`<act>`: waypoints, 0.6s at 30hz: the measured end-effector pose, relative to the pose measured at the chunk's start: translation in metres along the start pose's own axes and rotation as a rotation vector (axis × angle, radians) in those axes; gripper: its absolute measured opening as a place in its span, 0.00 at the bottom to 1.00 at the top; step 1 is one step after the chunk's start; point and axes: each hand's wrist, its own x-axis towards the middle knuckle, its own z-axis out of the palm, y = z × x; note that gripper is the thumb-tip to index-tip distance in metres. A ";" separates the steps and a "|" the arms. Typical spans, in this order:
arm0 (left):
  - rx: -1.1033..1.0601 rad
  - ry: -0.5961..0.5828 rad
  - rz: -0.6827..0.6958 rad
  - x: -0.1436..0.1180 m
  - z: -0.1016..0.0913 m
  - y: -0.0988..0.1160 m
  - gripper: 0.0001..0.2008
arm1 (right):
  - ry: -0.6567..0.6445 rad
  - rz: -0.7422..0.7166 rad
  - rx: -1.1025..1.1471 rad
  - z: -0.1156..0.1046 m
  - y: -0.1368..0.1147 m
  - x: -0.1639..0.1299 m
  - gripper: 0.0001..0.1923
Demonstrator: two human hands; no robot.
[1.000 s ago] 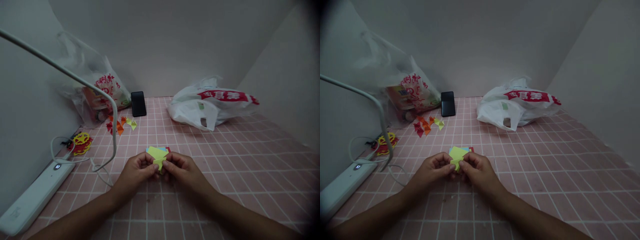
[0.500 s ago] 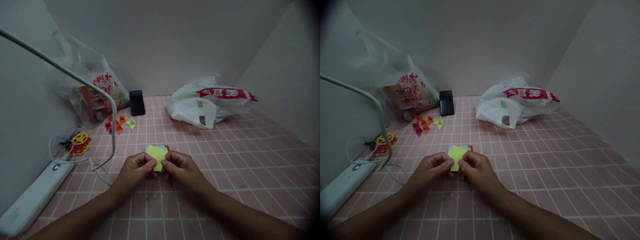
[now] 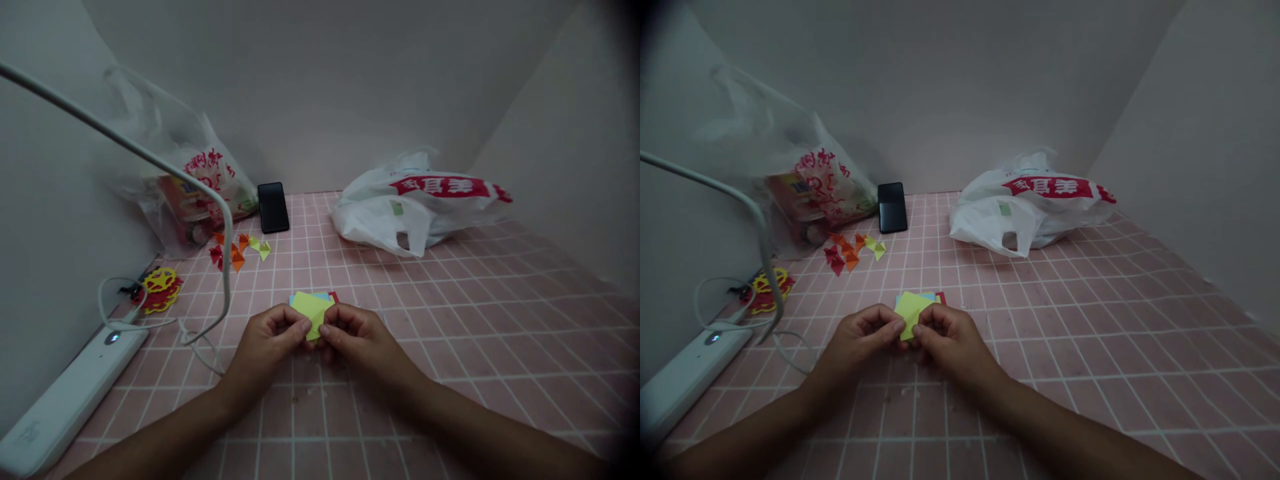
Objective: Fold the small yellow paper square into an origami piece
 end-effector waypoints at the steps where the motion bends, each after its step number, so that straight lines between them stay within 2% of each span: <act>1: -0.006 -0.002 -0.005 0.000 0.000 0.000 0.09 | -0.004 0.003 0.010 0.000 0.000 0.000 0.10; 12: 0.014 -0.013 -0.029 -0.001 0.003 0.001 0.08 | 0.030 0.016 -0.015 0.001 -0.001 -0.001 0.09; 18: -0.025 0.024 0.008 0.000 0.003 0.000 0.09 | -0.031 -0.020 0.087 0.001 -0.001 -0.001 0.11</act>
